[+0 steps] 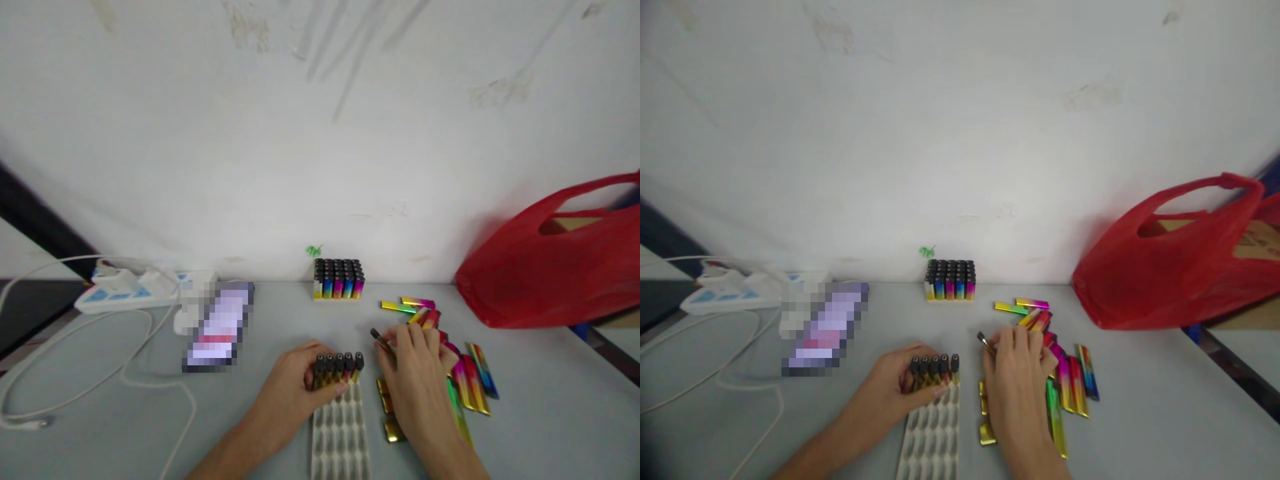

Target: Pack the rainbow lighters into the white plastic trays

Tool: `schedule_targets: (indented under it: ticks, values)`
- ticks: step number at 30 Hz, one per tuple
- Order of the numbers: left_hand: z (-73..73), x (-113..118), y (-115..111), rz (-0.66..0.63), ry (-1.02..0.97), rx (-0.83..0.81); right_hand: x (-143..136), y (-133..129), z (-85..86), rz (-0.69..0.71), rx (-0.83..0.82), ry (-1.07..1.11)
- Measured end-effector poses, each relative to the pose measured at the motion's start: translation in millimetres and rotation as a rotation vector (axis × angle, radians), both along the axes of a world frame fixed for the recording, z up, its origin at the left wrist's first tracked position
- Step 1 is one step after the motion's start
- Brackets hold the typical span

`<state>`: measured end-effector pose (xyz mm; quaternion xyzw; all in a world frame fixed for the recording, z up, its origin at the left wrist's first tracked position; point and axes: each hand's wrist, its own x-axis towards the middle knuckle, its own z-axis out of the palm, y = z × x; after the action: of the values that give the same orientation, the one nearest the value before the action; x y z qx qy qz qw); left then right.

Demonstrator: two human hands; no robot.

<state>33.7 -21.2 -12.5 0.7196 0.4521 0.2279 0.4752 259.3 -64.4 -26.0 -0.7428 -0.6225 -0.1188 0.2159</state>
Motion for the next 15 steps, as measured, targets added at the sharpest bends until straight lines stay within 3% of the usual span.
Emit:
schedule_targets:
  ticks: [4,8,15]
  values:
    - [-2.1,-1,0,0.0,-0.007,0.013,-3,-1,3.3,0.169,0.051,0.189]
    - [-2.6,-1,1,-0.007,-0.013,0.02,-11,-8,13.8,0.288,0.037,0.566]
    - [0.3,-3,4,0.003,-0.034,-0.007,-15,-12,25.7,0.271,-0.085,1.122]
